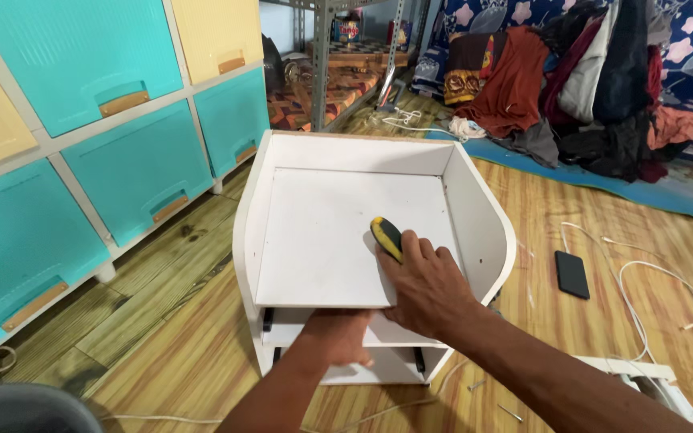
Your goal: The person assembles a small white wooden cabinet using a screwdriver. They insert and tighten screws into the cabinet's joints, rotate the cabinet to access different sides, and wipe the surface with a cloth.
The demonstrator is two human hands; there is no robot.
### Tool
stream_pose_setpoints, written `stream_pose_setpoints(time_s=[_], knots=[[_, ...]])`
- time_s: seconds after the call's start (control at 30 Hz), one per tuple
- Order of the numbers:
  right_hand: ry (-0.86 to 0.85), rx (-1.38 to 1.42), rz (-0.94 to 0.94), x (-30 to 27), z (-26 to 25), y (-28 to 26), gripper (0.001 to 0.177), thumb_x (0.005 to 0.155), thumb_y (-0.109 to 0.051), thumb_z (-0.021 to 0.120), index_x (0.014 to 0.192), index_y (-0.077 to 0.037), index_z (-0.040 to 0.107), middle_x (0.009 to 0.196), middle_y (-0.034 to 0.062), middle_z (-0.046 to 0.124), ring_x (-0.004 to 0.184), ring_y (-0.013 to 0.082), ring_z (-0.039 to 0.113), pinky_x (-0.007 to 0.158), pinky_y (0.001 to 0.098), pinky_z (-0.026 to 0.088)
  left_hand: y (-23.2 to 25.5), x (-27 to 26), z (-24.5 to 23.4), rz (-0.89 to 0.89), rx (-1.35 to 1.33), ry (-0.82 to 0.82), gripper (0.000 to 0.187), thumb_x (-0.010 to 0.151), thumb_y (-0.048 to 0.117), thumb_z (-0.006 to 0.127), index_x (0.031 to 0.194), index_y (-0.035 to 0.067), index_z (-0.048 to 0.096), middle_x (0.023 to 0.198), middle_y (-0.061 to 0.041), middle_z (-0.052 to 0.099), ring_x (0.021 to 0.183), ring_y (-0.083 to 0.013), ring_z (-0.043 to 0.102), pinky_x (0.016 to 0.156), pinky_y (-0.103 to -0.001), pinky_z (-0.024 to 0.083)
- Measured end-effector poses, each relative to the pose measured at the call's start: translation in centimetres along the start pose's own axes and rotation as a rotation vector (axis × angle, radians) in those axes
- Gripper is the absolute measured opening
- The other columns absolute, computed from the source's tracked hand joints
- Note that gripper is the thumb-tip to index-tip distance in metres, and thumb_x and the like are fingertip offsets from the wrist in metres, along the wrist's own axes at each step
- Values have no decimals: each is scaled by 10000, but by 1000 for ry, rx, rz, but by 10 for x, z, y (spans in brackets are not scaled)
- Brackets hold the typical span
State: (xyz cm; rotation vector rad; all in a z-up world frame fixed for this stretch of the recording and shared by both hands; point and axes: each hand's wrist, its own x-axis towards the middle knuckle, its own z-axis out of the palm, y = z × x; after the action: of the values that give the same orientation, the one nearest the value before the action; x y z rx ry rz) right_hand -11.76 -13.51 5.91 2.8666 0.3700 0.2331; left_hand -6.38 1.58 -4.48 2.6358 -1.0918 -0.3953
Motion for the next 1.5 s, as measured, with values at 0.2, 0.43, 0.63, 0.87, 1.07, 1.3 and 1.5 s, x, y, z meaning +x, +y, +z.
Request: stream_pose_setpoints(time_s=[0.2,0.43,0.63,0.87,1.07,1.3,1.5], knots=[[-92,7,0,-6,1,7,1055,645,-451,914,1523,-126,429,1185,197,459,1047,339,537,834,446,492,-1,0,21,-21,105,51,731,861,98,688,1514,72,359,1570,-186,389,1456,-361,357,1195,-509,284],[81,70,-67,-13,22,14,1030,600,-492,921,1478,-143,512,1230,220,485,1127,391,528,834,482,467,3,-8,-5,-35,-84,-32,1022,754,343,862,1531,32,277,1567,-223,347,1477,-379,309,1198,-467,287],[241,612,133,-30,39,18,379,993,-135,555,1346,-167,691,1136,148,556,970,248,593,765,390,576,22,-30,-24,14,-421,60,1101,734,501,858,1533,-18,305,1476,-266,474,1427,-391,417,1171,-445,356],[401,997,440,-50,30,6,364,982,-73,540,1262,-176,749,1105,103,489,926,221,561,695,387,580,41,-44,-38,14,-566,205,950,717,404,883,1430,-25,424,1388,-231,556,1341,-348,521,1104,-416,432],[633,731,366,-85,58,6,327,974,-72,592,1280,-134,691,1054,151,521,909,267,572,743,385,515,38,-38,-34,-325,-589,25,736,873,552,702,1326,-12,563,1123,-318,716,1070,-408,688,961,-479,521],[548,900,62,-97,115,-36,463,940,-74,616,1394,-120,539,1155,186,566,1008,265,651,808,370,568,9,-35,2,-479,-745,565,484,964,453,579,1073,-1,707,941,-145,733,780,-262,747,737,-437,628],[77,1609,630,-52,82,-44,304,954,-109,623,1251,-53,593,927,165,591,735,240,584,638,380,499,20,-38,-14,-531,-568,751,457,931,440,684,937,-14,737,843,-219,748,740,-328,728,727,-471,567]])
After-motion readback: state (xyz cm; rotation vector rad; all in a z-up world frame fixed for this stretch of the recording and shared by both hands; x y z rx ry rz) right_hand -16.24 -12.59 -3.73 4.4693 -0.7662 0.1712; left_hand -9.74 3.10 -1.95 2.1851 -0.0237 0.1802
